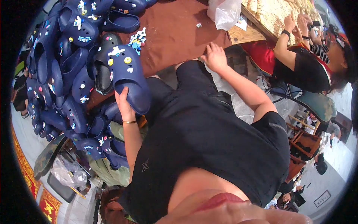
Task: The recorder is attaching decorative charms to blue foam clogs.
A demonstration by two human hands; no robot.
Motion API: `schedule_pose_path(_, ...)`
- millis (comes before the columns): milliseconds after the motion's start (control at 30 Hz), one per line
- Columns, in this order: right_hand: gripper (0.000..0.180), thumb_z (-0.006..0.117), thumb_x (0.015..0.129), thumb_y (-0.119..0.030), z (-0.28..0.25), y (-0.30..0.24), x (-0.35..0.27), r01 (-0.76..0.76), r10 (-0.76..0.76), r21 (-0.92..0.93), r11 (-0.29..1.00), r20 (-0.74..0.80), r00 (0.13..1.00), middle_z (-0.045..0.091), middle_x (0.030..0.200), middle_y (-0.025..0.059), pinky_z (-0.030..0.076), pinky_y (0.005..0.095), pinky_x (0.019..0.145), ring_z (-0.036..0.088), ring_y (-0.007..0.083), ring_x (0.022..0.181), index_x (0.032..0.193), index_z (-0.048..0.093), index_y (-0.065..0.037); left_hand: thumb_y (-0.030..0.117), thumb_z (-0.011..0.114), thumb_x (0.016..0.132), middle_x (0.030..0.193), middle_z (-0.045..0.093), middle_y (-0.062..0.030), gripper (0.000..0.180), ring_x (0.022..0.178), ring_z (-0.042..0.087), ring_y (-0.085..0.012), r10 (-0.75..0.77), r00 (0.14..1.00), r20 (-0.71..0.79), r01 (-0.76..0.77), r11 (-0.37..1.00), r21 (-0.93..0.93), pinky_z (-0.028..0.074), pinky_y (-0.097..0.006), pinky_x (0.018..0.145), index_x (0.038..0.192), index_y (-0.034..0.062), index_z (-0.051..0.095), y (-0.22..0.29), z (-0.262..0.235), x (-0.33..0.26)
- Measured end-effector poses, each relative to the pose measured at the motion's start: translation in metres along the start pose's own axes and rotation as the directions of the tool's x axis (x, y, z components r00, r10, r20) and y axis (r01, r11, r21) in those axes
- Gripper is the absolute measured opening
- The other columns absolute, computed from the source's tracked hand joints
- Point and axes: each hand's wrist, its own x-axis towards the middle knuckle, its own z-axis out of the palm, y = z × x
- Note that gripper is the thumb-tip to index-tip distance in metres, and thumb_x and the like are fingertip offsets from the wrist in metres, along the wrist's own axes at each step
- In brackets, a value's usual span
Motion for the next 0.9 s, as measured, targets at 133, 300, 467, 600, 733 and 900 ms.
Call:
schedule_pose_path(133,0.047,0.063,0.077,-0.030,-0.010,0.005,0.042,0.040,-0.015,0.095,0.995,-0.251,0.968,0.052,0.113,0.0175,0.045,0.0430,0.083,0.053,0.0331,0.102,0.114,0.051,-0.004,0.006,0.051,0.081,0.116,0.051,-0.0118,0.047,0.102,0.053,-0.0234,-0.014,1.000,-0.014,0.014,0.999,0.044,0.044,-0.036,0.089,0.126,0.0005,0.041,0.000,0.002,-0.001)
schedule_pose_path(300,0.039,0.064,0.077,-0.031,0.009,0.002,0.113,-0.118,0.153,0.165,0.979,-0.218,0.964,0.053,0.102,0.0176,0.049,0.0429,0.074,0.058,0.0347,0.091,0.103,0.053,-0.004,0.007,0.051,0.081,0.116,0.051,-0.0118,0.047,0.101,0.053,-0.0236,0.011,0.998,-0.054,-0.006,0.995,0.096,0.044,-0.036,0.088,0.126,0.0002,0.040,0.008,0.003,-0.006)
schedule_pose_path(467,0.032,0.063,0.074,-0.030,0.033,0.015,0.153,-0.162,0.205,0.167,0.973,-0.287,0.936,0.059,0.087,0.0214,0.052,0.0437,0.067,0.062,0.0379,0.079,0.088,0.052,-0.003,0.007,0.052,0.081,0.116,0.051,-0.0123,0.048,0.102,0.053,-0.0238,0.035,0.996,-0.081,-0.035,0.999,-0.004,0.044,-0.036,0.088,0.127,0.0011,0.039,0.020,-0.006,-0.017)
schedule_pose_path(600,0.032,0.059,0.074,-0.024,0.004,-0.002,0.171,-0.209,0.221,0.303,0.930,-0.007,0.975,0.062,0.094,0.0253,0.050,0.0422,0.077,0.061,0.0369,0.090,0.093,0.063,0.001,0.006,0.051,0.081,0.115,0.051,-0.0122,0.047,0.101,0.053,-0.0236,0.069,0.985,-0.158,-0.070,0.998,-0.002,0.044,-0.036,0.088,0.126,0.0019,0.039,0.021,-0.031,-0.020)
schedule_pose_path(733,0.031,0.058,0.074,-0.026,-0.004,-0.014,0.205,-0.200,0.175,0.367,0.908,0.102,0.979,0.062,0.091,0.0244,0.049,0.0411,0.078,0.061,0.0369,0.090,0.090,0.065,0.000,0.008,0.052,0.081,0.114,0.051,-0.0112,0.046,0.100,0.054,-0.0226,0.051,0.989,-0.136,-0.051,0.999,0.007,0.044,-0.036,0.087,0.125,0.0020,0.040,0.019,-0.025,-0.020)
schedule_pose_path(900,0.037,0.058,0.079,-0.028,0.001,-0.055,0.235,-0.199,0.171,0.980,-0.017,0.199,0.965,0.063,0.094,0.0208,0.048,0.0408,0.078,0.060,0.0373,0.088,0.098,0.060,0.004,0.012,0.055,0.080,0.115,0.051,-0.0095,0.046,0.102,0.051,-0.0195,0.035,0.997,-0.065,-0.027,0.992,0.120,0.042,-0.031,0.087,0.123,0.0026,0.044,0.008,-0.007,-0.023)
